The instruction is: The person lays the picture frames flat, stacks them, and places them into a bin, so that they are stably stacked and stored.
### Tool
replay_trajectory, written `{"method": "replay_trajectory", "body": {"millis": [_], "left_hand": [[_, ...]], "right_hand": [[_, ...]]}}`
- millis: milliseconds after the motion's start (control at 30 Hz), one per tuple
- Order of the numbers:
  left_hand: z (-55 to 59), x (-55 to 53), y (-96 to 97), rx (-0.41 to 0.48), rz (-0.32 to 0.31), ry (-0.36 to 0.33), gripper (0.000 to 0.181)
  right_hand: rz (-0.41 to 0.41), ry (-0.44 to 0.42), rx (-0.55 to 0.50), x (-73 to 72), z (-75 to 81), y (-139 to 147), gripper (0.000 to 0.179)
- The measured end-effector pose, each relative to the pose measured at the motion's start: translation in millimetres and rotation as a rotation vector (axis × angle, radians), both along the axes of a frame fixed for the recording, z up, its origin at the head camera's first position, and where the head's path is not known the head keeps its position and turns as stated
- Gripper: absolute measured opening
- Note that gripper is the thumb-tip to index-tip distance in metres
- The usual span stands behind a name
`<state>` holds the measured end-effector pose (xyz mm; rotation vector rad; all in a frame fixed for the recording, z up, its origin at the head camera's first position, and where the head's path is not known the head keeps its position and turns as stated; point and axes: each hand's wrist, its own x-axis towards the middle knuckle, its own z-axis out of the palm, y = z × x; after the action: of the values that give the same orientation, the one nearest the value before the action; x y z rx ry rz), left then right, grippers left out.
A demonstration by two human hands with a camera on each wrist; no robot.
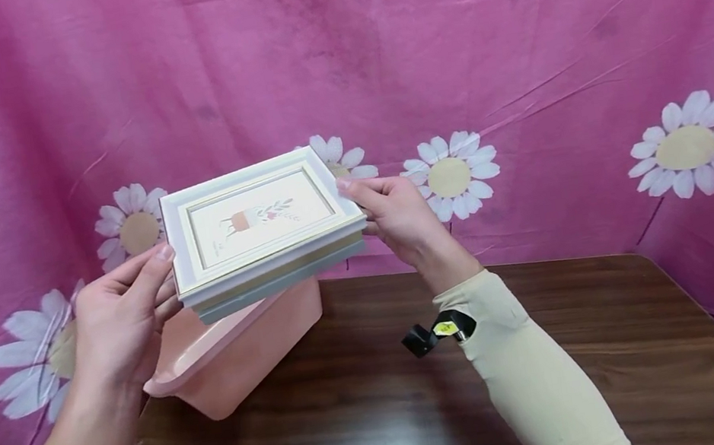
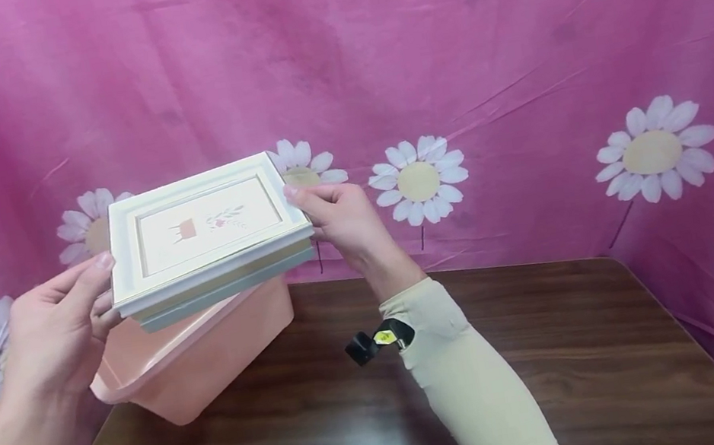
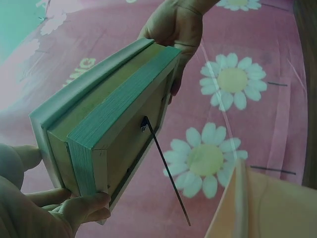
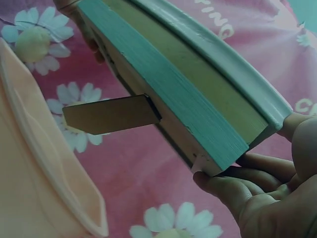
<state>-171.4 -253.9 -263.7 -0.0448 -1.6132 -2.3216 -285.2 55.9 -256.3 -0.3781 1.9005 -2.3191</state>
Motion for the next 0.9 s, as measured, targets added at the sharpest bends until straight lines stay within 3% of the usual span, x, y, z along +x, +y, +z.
{"method": "replay_trajectory", "body": {"millis": [167,433,900], "left_hand": [[-8.5,1.6,-12.1,0.015,0.014,-0.014,0.018],[-22.0,5.6,-26.1,-0.006,0.091,-0.068,0.019],[-39.2,6.7,-43.3,0.063,0.107,-0.107,0.019]], "right_hand": [[-0.021,-0.042,0.004,-8.8,-7.0,-20.5,0.041],[0.004,-0.039,-0.013,-17.3,-22.1,-49.1,0.039],[0.035,-0.091,-0.033,-36.3,-47.6,-84.4,0.04]]}}
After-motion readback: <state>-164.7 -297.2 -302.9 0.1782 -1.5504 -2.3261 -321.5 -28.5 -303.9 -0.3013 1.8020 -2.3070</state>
